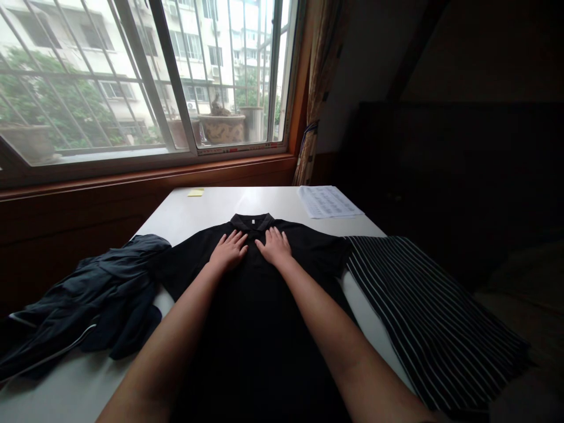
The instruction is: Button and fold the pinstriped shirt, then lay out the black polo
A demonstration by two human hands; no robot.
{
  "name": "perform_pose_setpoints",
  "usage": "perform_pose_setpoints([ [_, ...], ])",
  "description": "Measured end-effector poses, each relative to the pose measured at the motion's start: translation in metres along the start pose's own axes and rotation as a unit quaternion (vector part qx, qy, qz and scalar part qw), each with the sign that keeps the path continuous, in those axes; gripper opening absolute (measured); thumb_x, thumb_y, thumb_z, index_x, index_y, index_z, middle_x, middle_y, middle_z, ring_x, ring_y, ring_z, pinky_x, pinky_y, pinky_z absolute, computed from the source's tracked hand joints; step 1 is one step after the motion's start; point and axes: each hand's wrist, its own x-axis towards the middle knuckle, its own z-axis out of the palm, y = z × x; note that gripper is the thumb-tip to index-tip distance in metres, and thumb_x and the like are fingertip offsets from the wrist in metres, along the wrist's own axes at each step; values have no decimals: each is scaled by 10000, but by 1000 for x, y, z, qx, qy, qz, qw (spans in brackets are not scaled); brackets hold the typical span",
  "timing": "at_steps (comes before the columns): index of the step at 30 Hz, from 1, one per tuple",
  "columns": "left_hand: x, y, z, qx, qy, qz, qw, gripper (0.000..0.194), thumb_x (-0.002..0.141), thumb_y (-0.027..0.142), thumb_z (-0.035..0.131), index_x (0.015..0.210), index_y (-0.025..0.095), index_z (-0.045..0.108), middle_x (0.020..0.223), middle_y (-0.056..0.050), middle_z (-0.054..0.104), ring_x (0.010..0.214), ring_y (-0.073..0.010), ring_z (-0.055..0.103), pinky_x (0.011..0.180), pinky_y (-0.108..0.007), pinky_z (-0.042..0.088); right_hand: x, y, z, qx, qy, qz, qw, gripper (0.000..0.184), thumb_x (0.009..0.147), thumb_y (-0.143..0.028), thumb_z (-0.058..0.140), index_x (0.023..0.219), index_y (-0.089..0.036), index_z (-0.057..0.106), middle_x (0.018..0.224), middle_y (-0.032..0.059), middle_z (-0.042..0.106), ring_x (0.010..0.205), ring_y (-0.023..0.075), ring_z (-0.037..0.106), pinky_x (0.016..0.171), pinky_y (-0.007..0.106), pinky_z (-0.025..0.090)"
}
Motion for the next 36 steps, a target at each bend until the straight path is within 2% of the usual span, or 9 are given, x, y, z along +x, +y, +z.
perform_pose_setpoints([
  [7, -28, -20, -9, 14, -12, -24, 1000, 568, 1030, 489, 269, 1553, 270, 291, 1640, -39, 207, 1523, -248, 165, 1208, -523, 171, -28, 31, -14, -9, -16, -29, 999, 749, 993, -611, 236, 1560, -123, 285, 1646, 85, 208, 1522, 211, 147, 1229, 393, 74],
  [12, -64, -49, -22, 27, -26, -38, 999, 572, 1028, 487, 287, 1555, 265, 288, 1640, -43, 206, 1522, -227, 173, 1216, -466, 171, -56, 70, -28, -21, -19, -36, 999, 712, 1002, -587, 266, 1555, -139, 301, 1643, 78, 222, 1522, 186, 157, 1227, 363, 103],
  [16, -79, -56, -29, 40, -25, -62, 997, 561, 1029, 454, 293, 1548, 240, 310, 1630, -79, 239, 1510, -267, 214, 1190, -520, 221, -71, 87, -37, -29, -18, -30, 999, 685, 1000, -549, 318, 1542, -130, 330, 1634, 82, 249, 1516, 193, 186, 1227, 362, 119],
  [19, -83, -34, -28, 50, -6, -78, 996, 540, 1024, 417, 312, 1521, 214, 370, 1603, -127, 306, 1486, -317, 272, 1163, -591, 226, -77, 77, -35, -33, -4, -6, 999, 650, 1000, -481, 339, 1527, -101, 355, 1623, 127, 266, 1509, 241, 208, 1224, 430, 123],
  [22, -84, 11, -19, 51, 17, -67, 996, 530, 1015, 423, 330, 1495, 217, 417, 1584, -122, 353, 1473, -322, 301, 1160, -571, 255, -85, 47, -25, -31, 18, 20, 999, 617, 1002, -391, 317, 1515, -52, 362, 1607, 190, 276, 1501, 293, 225, 1209, 495, 144],
  [25, -82, 59, -9, 42, 36, -39, 998, 536, 1005, 405, 336, 1502, 218, 411, 1588, -97, 350, 1483, -303, 283, 1173, -535, 267, -96, 10, -12, -23, 33, 5, 999, 613, 1001, -381, 306, 1525, -66, 351, 1618, 161, 260, 1505, 275, 216, 1215, 457, 152],
  [28, -83, 84, -6, 36, 47, -23, 998, 541, 998, 324, 313, 1515, 185, 390, 1589, -95, 346, 1486, -275, 283, 1196, -503, 245, -107, -10, -6, -17, 35, -22, 999, 600, 1007, -371, 288, 1528, -80, 353, 1622, 133, 264, 1509, 248, 208, 1224, 422, 132],
  [31, -94, 83, -10, 31, 46, -17, 998, 545, 1010, 347, 289, 1519, 176, 383, 1593, -92, 337, 1492, -264, 271, 1205, -487, 237, -119, -4, -10, -14, 25, -48, 998, 613, 1008, -416, 307, 1524, -91, 366, 1621, 119, 271, 1507, 238, 218, 1225, 409, 132],
  [36, -136, 47, -21, 30, 20, 4, 999, 573, 1010, 482, 326, 1532, 248, 356, 1616, -26, 281, 1507, -229, 229, 1222, -440, 217, -153, 41, -26, -15, 10, -78, 997, 657, 999, -521, 332, 1539, -148, 352, 1627, 80, 263, 1510, 209, 213, 1231, 386, 133],
])
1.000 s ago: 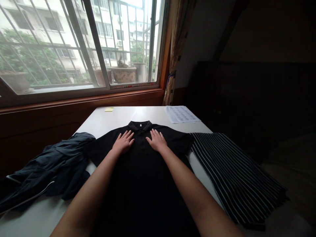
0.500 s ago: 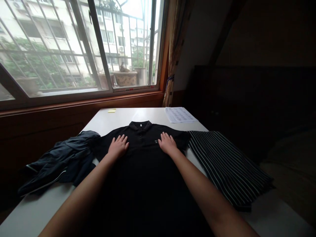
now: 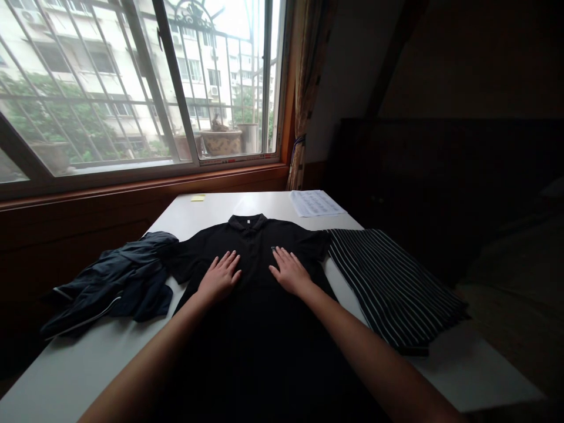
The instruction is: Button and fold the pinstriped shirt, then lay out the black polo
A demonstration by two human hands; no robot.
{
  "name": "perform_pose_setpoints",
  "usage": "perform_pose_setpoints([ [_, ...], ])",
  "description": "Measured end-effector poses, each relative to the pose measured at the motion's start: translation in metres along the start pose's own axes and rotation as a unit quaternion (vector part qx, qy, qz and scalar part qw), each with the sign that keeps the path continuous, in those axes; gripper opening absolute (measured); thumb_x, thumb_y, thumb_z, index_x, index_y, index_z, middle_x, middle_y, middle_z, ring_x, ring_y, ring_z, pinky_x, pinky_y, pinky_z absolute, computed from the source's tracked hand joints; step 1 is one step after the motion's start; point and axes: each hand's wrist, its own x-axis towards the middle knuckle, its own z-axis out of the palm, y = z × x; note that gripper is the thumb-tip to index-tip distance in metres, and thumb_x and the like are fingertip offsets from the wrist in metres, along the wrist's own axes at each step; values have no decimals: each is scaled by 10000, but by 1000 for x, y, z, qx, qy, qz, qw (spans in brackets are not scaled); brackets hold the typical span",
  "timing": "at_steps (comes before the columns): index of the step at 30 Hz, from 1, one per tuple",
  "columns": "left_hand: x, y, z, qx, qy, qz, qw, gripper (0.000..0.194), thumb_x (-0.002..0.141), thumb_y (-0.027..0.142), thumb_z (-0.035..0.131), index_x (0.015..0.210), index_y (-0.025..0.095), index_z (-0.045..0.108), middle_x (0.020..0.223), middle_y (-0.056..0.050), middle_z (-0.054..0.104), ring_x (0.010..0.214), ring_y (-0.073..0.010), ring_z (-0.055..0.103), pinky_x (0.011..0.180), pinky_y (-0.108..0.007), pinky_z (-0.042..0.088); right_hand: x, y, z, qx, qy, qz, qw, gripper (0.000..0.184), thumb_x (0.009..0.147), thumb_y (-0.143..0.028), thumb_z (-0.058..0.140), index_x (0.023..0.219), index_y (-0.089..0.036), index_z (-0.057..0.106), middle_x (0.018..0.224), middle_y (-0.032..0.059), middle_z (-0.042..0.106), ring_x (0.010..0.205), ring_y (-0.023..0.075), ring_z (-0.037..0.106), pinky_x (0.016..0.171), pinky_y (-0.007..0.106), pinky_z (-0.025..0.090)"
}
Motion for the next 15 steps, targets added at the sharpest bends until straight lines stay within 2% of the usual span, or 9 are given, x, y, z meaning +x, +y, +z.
perform_pose_setpoints([
  [5, -35, -35, -6, 12, -17, -23, 1000, 586, 1016, 473, 332, 1545, 220, 328, 1623, -53, 253, 1509, -232, 221, 1227, -436, 197, -32, 47, -14, -5, -3, 13, 1000, 659, 999, -504, 349, 1538, -125, 349, 1621, 103, 277, 1506, 222, 232, 1226, 389, 187],
  [8, -41, -33, -7, 19, -17, -38, 999, 580, 1021, 441, 329, 1535, 171, 350, 1616, -100, 261, 1505, -270, 230, 1219, -478, 197, -37, 55, -18, -10, -1, 20, 1000, 643, 1000, -477, 355, 1529, -111, 367, 1614, 113, 294, 1500, 235, 249, 1221, 388, 206],
  [10, -41, -19, -7, 20, -15, -41, 999, 587, 1023, 433, 324, 1522, 127, 369, 1606, -140, 277, 1496, -317, 243, 1197, -533, 225, -36, 46, -18, -14, 5, 27, 1000, 637, 1006, -454, 337, 1517, -76, 379, 1605, 144, 302, 1497, 265, 254, 1215, 424, 211],
  [12, -39, 4, -6, 17, -13, -27, 999, 597, 1021, 450, 328, 1522, 128, 369, 1607, -135, 278, 1495, -330, 241, 1185, -554, 240, -34, 25, -15, -16, 15, 29, 999, 636, 1013, -434, 309, 1515, -48, 369, 1606, 167, 284, 1500, 287, 240, 1213, 462, 198],
  [15, -34, 41, -3, 10, -8, 17, 1000, 593, 1018, 487, 333, 1541, 207, 335, 1630, -52, 235, 1515, -269, 195, 1214, -510, 208, -33, -15, -6, -14, 21, -3, 1000, 640, 1019, -446, 287, 1542, -79, 324, 1631, 126, 220, 1517, 257, 186, 1227, 444, 156],
])
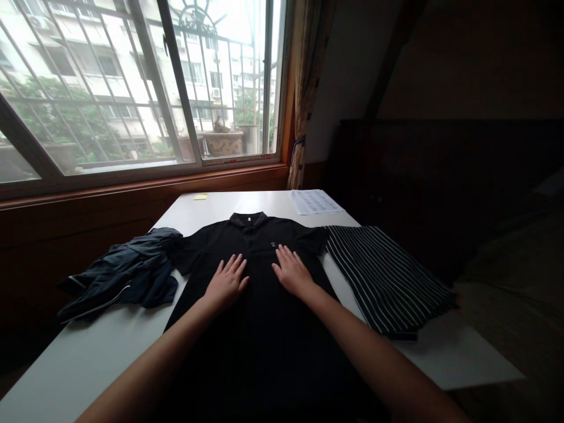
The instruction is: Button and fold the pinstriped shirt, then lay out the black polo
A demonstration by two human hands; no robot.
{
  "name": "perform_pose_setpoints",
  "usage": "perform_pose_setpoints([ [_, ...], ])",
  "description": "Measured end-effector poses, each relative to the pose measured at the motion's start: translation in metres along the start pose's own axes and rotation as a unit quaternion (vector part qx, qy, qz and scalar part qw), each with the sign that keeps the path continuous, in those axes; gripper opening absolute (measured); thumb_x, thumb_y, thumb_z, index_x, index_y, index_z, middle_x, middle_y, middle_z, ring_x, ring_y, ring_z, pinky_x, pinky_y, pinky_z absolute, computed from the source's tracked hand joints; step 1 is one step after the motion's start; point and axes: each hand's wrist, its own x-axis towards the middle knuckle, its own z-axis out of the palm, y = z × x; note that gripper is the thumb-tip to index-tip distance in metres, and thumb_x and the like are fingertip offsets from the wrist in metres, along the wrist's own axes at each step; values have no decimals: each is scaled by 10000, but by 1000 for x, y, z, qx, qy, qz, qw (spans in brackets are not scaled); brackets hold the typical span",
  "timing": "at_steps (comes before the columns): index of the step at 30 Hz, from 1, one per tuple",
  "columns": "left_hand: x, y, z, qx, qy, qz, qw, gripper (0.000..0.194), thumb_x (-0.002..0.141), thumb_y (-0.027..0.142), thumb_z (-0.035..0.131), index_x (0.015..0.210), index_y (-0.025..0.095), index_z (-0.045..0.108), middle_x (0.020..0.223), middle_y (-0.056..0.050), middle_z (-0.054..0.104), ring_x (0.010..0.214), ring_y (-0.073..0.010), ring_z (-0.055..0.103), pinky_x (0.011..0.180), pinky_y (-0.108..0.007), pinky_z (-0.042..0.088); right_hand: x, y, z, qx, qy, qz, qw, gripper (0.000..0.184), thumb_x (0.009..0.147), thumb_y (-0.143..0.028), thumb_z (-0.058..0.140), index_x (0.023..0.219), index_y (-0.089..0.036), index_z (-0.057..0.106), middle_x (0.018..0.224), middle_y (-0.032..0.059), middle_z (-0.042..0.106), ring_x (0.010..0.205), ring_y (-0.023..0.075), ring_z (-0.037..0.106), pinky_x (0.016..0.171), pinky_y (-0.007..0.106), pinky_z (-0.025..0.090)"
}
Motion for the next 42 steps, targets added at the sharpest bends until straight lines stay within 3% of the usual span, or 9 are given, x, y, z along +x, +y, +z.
perform_pose_setpoints([
  [3, 2, 18, 2, -5, 3, 22, 1000, 584, 1018, 504, 327, 1543, 247, 328, 1629, -17, 236, 1520, -230, 182, 1230, -471, 183, -4, -26, 6, 11, -16, -62, 998, 629, 1020, -474, 280, 1552, -140, 322, 1625, 97, 249, 1512, 232, 209, 1229, 429, 162],
  [5, -3, 12, 1, -6, 3, 17, 1000, 583, 1017, 508, 335, 1543, 257, 329, 1626, -17, 243, 1517, -227, 194, 1231, -455, 183, -10, -23, 6, 13, -21, -72, 997, 634, 1020, -496, 270, 1549, -153, 332, 1618, 102, 270, 1506, 236, 232, 1226, 438, 169],
  [11, -42, -53, -5, 8, 7, -47, 999, 593, 1025, 461, 335, 1542, 172, 329, 1617, -97, 255, 1502, -264, 238, 1215, -477, 216, -44, 46, -11, -11, -15, 6, 1000, 695, 1013, -553, 268, 1540, -106, 337, 1626, 116, 247, 1512, 235, 210, 1231, 431, 175],
  [14, -66, -64, -2, 24, 15, -39, 999, 600, 1026, 466, 330, 1546, 166, 315, 1622, -88, 246, 1503, -251, 238, 1222, -471, 204, -61, 68, -18, -21, -14, 0, 1000, 682, 1016, -539, 281, 1536, -102, 344, 1624, 115, 253, 1508, 236, 224, 1230, 424, 198],
  [21, -128, -29, -6, 37, 53, 42, 997, 602, 1030, 490, 340, 1570, 247, 229, 1630, -55, 234, 1492, -264, 269, 1207, -486, 246, -101, 50, -26, -27, -14, -26, 999, 653, 1020, -524, 311, 1530, -119, 362, 1606, 123, 296, 1496, 263, 258, 1222, 490, 228],
  [26, -177, -6, -23, 65, 63, 80, 993, 669, 1009, 488, 417, 1584, 286, 140, 1627, -44, 242, 1466, -258, 332, 1171, -456, 327, -156, 33, -36, 13, -57, -88, 994, 646, 1020, -546, 334, 1574, -224, 249, 1639, 41, 212, 1509, 230, 217, 1230, 473, 244],
  [30, -201, 2, -26, 100, 85, 76, 988, 701, 986, 513, 451, 1582, 276, 169, 1616, -53, 275, 1446, -263, 370, 1130, -449, 383, -191, 33, -44, 37, -68, -78, 994, 639, 1018, -519, 375, 1584, -298, 177, 1643, 2, 192, 1506, 236, 224, 1230, 487, 252],
  [37, -201, -4, -27, 88, 67, 80, 991, 681, 994, 517, 436, 1580, 319, 151, 1609, -22, 288, 1439, -258, 383, 1100, -459, 422, -191, 32, -49, 30, -101, -46, 993, 671, 1000, -585, 360, 1578, -273, 227, 1643, 15, 188, 1511, 242, 204, 1233, 477, 243],
  [42, -151, -16, -20, 33, 20, 60, 997, 625, 1018, 528, 365, 1576, 325, 168, 1631, -6, 223, 1487, -266, 280, 1174, -518, 316, -147, 19, -41, 22, -92, -52, 994, 712, 992, -610, 339, 1570, -198, 278, 1644, 62, 193, 1519, 250, 174, 1237, 465, 209],
])
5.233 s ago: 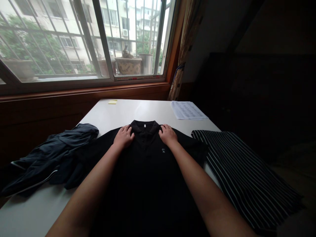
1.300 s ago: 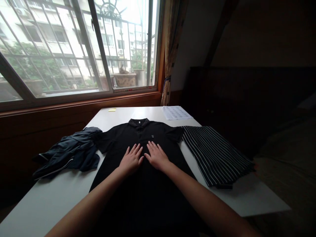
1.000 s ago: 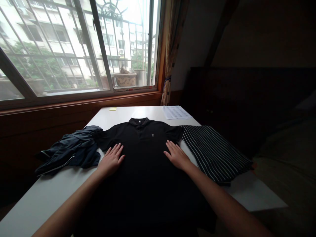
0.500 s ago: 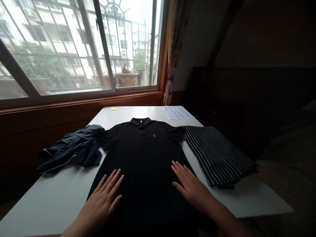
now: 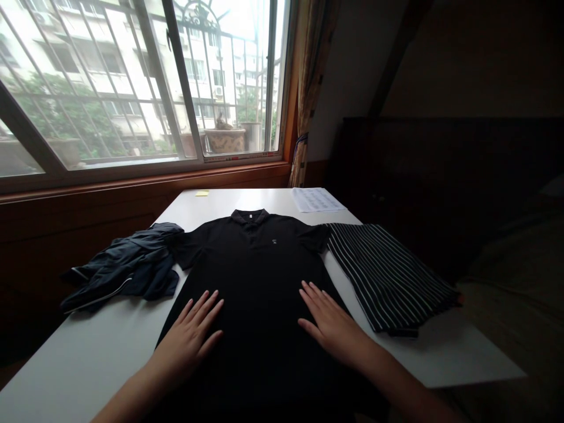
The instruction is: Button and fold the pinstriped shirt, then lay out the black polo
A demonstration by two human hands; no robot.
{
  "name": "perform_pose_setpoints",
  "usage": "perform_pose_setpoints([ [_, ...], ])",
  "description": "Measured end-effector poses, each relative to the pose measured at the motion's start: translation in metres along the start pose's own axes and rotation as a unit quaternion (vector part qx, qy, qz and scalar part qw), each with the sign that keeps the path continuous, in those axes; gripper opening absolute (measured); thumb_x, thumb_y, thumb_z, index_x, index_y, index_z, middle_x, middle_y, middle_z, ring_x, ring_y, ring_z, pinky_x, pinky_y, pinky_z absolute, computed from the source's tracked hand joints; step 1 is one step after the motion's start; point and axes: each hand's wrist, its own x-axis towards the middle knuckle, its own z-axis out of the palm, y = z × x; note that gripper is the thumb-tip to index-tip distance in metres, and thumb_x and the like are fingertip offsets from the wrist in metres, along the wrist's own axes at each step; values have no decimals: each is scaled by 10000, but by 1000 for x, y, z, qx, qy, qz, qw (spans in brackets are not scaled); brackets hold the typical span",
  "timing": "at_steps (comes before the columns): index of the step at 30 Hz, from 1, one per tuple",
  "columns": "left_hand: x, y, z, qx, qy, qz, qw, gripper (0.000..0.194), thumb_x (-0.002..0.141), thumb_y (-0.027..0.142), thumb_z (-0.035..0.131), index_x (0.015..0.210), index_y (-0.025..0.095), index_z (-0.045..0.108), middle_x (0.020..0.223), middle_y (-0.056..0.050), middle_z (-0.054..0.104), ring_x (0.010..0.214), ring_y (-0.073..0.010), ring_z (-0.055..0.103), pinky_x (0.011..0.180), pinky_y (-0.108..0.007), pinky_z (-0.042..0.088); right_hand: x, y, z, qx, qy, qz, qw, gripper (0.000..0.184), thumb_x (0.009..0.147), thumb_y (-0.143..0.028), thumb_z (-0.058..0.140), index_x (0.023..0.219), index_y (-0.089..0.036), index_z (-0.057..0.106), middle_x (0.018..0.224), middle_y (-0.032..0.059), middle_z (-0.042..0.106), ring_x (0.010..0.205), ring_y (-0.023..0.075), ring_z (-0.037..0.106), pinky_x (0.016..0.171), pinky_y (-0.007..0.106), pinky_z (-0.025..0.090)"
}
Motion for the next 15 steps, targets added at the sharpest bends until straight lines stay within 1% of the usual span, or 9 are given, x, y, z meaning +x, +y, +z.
perform_pose_setpoints([
  [2, 32, -6, 7, -22, -10, -27, 999, 625, 1018, 552, 330, 1570, 278, 229, 1632, -25, 221, 1501, -269, 241, 1200, -524, 257, 29, -4, 1, 2, 8, -4, 1000, 691, 1006, -577, 318, 1569, -179, 282, 1641, 81, 206, 1521, 246, 166, 1238, 458, 187],
  [4, 69, -11, 15, -36, -20, -62, 997, 637, 1012, 564, 324, 1557, 236, 287, 1630, -42, 230, 1509, -263, 216, 1214, -504, 224, 62, -7, 3, 4, 8, 5, 1000, 680, 1012, -549, 306, 1560, -147, 305, 1636, 107, 218, 1521, 252, 170, 1235, 455, 179],
  [6, 104, -17, 20, -44, -27, -111, 992, 613, 1002, 544, 360, 1533, 237, 351, 1623, -47, 259, 1511, -254, 212, 1219, -483, 202, 96, -9, 5, 1, 14, 30, 999, 669, 1013, -519, 312, 1549, -120, 323, 1637, 122, 210, 1521, 262, 171, 1233, 456, 161],
  [8, 135, -26, 25, -43, -21, -142, 989, 600, 1005, 523, 350, 1519, 214, 378, 1617, -78, 280, 1508, -263, 222, 1214, -486, 197, 128, -7, 7, -5, 27, 69, 997, 664, 1012, -505, 322, 1543, -106, 331, 1636, 124, 219, 1521, 256, 169, 1235, 440, 135],
  [11, 168, -44, 33, -42, -16, -179, 983, 598, 1006, 507, 333, 1512, 191, 384, 1608, -107, 303, 1505, -277, 230, 1199, -497, 212, 166, 0, 9, -5, 38, 102, 994, 678, 1012, -526, 306, 1539, -100, 332, 1636, 123, 230, 1518, 268, 174, 1229, 444, 129],
  [15, 194, -67, 41, -42, -13, -210, 977, 606, 1007, 508, 306, 1511, 181, 384, 1607, -121, 307, 1500, -282, 242, 1196, -496, 212, 200, 16, 10, -4, 54, 127, 990, 653, 1019, -521, 275, 1538, -130, 340, 1638, 96, 240, 1513, 256, 172, 1225, 430, 109],
])
